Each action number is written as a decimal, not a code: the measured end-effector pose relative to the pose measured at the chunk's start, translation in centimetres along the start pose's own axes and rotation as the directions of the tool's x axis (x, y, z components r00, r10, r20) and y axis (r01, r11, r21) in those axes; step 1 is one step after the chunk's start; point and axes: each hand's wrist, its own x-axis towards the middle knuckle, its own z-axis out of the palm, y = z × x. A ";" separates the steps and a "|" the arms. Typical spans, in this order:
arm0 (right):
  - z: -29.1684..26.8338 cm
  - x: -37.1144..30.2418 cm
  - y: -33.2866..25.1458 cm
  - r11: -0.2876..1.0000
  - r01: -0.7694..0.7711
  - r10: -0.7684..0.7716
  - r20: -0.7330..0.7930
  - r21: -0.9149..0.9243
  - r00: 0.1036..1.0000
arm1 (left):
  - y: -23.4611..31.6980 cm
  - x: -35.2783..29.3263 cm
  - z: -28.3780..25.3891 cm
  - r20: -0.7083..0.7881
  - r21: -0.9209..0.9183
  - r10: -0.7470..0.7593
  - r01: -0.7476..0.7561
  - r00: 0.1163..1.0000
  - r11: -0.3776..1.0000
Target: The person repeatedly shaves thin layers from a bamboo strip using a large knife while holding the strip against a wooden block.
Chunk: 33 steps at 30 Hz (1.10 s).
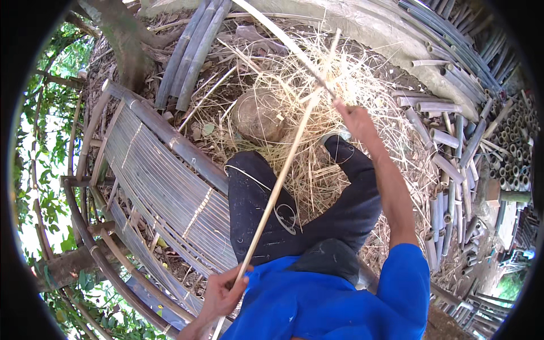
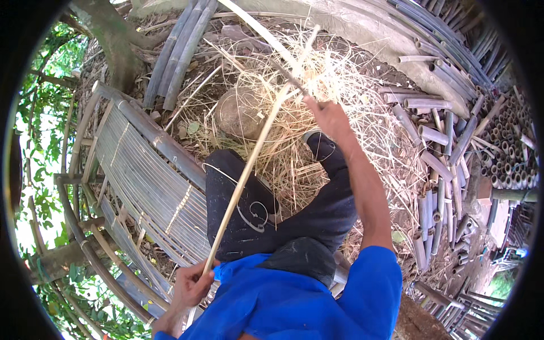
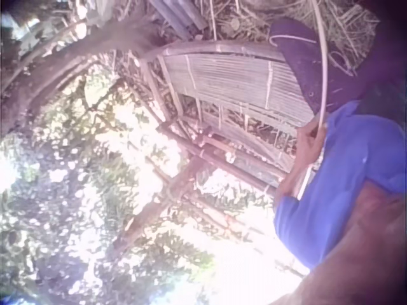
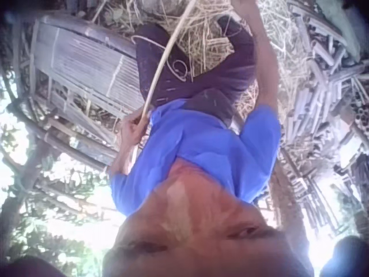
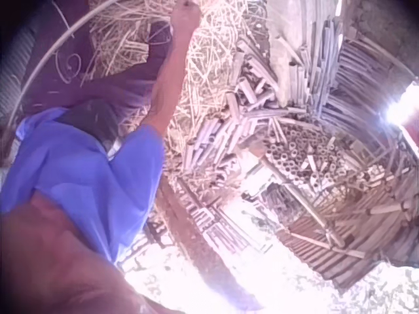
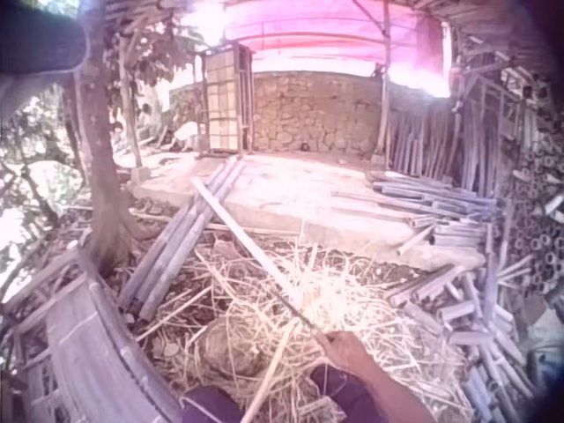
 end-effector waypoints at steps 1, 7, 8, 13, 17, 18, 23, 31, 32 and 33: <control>-1.2 1.7 0.4 0.996 -0.001 -0.004 -0.055 -0.087 0.998 | -0.5 -1.0 -0.1 -0.018 0.011 -0.001 0.001 1.000 1.000; -4.7 4.5 3.0 0.995 -0.051 0.027 -0.277 -0.081 0.960 | -0.2 -2.3 -0.6 0.033 -0.092 -0.117 0.120 0.993 0.988; -4.2 4.0 3.1 0.995 -0.051 0.027 -0.274 -0.080 0.961 | -0.8 0.0 -0.7 0.011 -0.010 -0.077 0.078 0.997 0.997; 2.1 -4.8 -2.3 0.977 0.057 -0.057 -0.009 0.205 0.998 | 2.1 7.4 0.4 -0.013 -0.084 0.088 -0.089 0.996 0.992; 7.0 -12.9 -5.0 0.927 0.371 -0.374 0.041 0.060 0.927 | 4.7 11.7 2.3 0.026 -0.221 0.102 -0.094 0.994 0.971; 7.8 -14.9 -5.5 0.878 0.476 -0.477 0.027 0.050 0.878 | 4.6 12.3 2.4 0.027 -0.222 0.100 -0.091 0.995 0.971; 8.1 -14.9 -5.2 0.757 0.650 -0.654 0.088 0.070 0.752 | 5.2 12.6 3.1 0.028 -0.284 0.099 -0.087 0.995 0.955; 6.0 -12.2 -6.1 0.926 0.378 -0.377 -0.079 -0.008 0.923 | 5.3 10.0 2.2 0.034 -0.305 0.088 -0.073 0.996 0.950; 5.7 -11.7 -5.9 0.923 0.381 -0.384 -0.088 -0.054 0.919 | 5.5 10.1 2.2 0.043 -0.306 0.081 -0.064 0.996 0.950; 5.9 -11.4 -6.2 0.916 0.392 -0.399 -0.089 -0.089 0.912 | 5.2 9.8 2.0 0.032 -0.305 0.080 -0.066 0.996 0.950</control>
